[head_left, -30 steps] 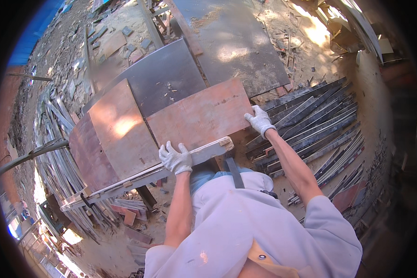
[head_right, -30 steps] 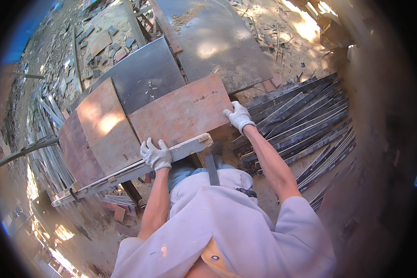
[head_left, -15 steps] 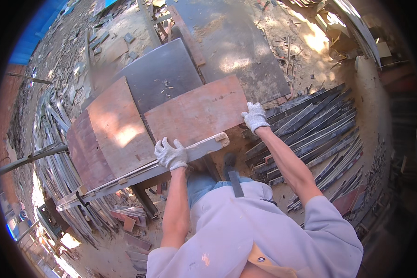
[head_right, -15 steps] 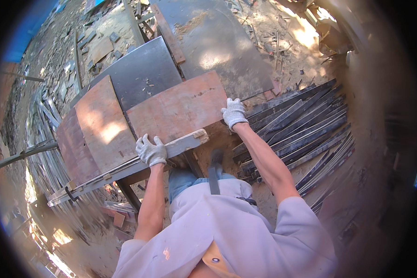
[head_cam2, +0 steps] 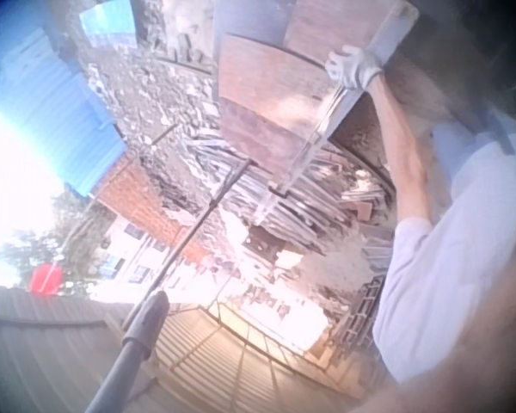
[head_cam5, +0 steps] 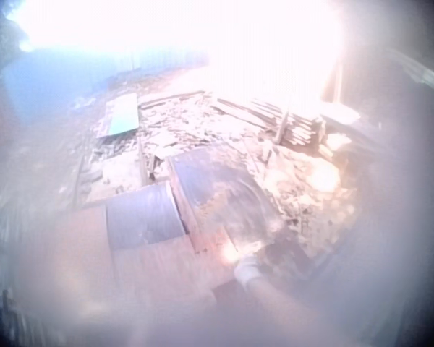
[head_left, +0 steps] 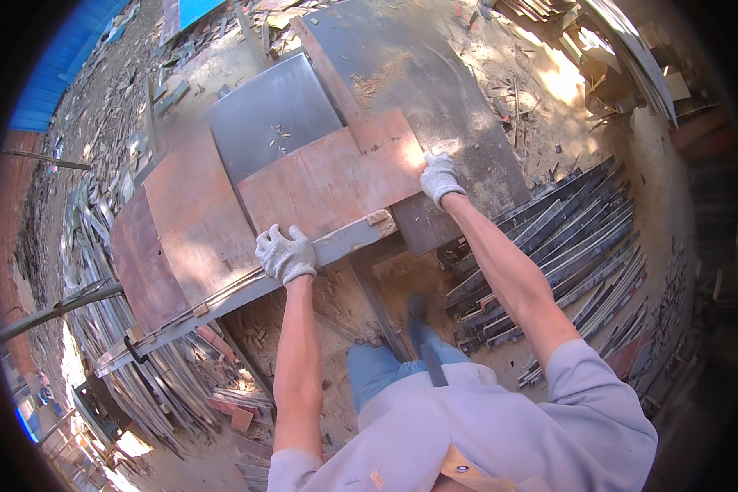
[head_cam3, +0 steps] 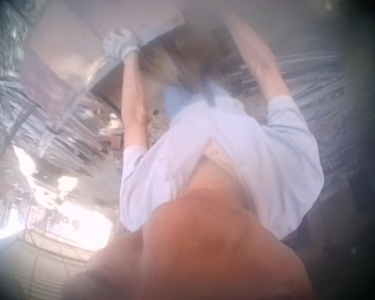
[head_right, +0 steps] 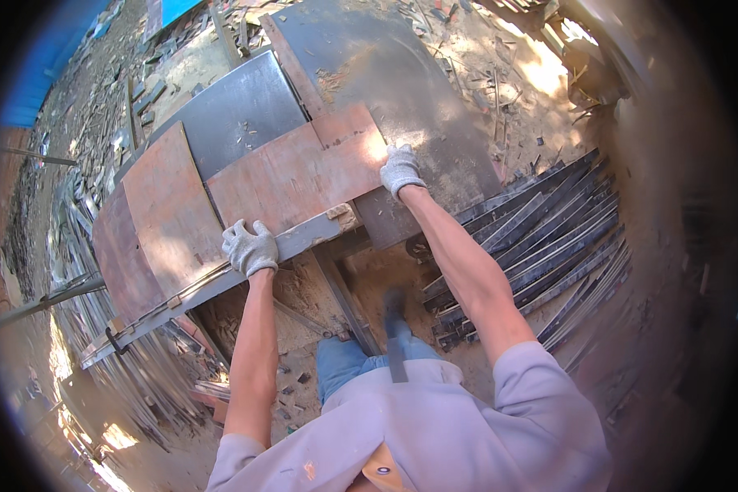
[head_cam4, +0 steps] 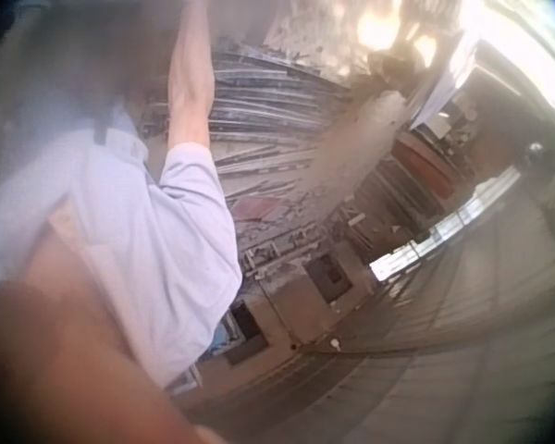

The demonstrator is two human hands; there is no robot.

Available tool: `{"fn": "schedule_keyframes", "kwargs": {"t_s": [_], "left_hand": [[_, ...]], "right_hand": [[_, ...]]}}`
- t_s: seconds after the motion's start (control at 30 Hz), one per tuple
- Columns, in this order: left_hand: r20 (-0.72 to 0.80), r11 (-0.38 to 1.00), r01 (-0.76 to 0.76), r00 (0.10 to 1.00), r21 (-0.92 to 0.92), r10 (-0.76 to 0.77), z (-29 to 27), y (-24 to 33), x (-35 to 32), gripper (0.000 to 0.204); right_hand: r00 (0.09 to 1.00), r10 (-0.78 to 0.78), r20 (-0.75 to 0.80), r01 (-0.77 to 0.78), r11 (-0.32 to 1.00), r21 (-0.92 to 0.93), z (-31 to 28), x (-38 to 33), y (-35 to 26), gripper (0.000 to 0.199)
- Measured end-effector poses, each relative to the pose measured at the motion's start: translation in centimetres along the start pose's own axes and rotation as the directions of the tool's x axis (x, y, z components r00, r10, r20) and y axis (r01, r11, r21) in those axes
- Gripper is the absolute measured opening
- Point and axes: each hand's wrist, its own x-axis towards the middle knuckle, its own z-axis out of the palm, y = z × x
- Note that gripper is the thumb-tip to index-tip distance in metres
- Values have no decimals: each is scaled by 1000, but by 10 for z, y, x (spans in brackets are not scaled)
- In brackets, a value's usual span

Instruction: The person places red and gray metal sheets onto a cutting machine, aligns them, and cuts them into smaller pieces. The person then stacks the cut pieces on the floor.

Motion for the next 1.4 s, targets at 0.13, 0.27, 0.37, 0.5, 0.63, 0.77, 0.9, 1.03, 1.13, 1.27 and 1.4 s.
{"fn": "schedule_keyframes", "kwargs": {"t_s": [0.13,0.27,0.37,0.5,0.63,0.77,0.9,1.03,1.13,1.27,1.4], "left_hand": [[8,1000,6,1000,16,-6,3,17,47,40],[25,999,-1,1000,38,0,3,37,98,42],[56,998,7,998,59,-11,1,57,137,43],[69,994,-24,998,106,16,4,53,177,42],[98,978,-132,988,162,117,18,67,170,44],[-19,974,-227,974,26,227,78,8,153,42],[50,962,-186,982,202,180,132,-7,118,64],[108,972,-186,979,140,172,158,-74,59,52],[17,961,-195,981,194,195,166,-62,-17,45],[-56,995,-82,995,61,86,121,-77,-72,54],[-150,989,-132,981,-59,122,142,-136,-156,56]], "right_hand": [[997,65,48,-66,997,34,-14,45,-25,36],[998,64,-7,-63,995,77,-25,89,-45,54],[996,89,22,-91,939,331,-48,117,-60,53],[967,-85,240,59,992,115,-79,86,-60,45],[950,180,255,-312,577,754,-97,-75,-3,40],[823,257,506,-534,47,844,-106,-298,91,39],[470,771,429,-409,-241,880,-150,-492,287,28],[622,697,-357,667,-231,709,-151,-638,447,39],[357,928,111,141,-171,975,-56,-601,435,37],[766,589,256,-340,35,940,86,-336,268,32],[971,159,181,-239,736,633,130,-243,107,64]]}}
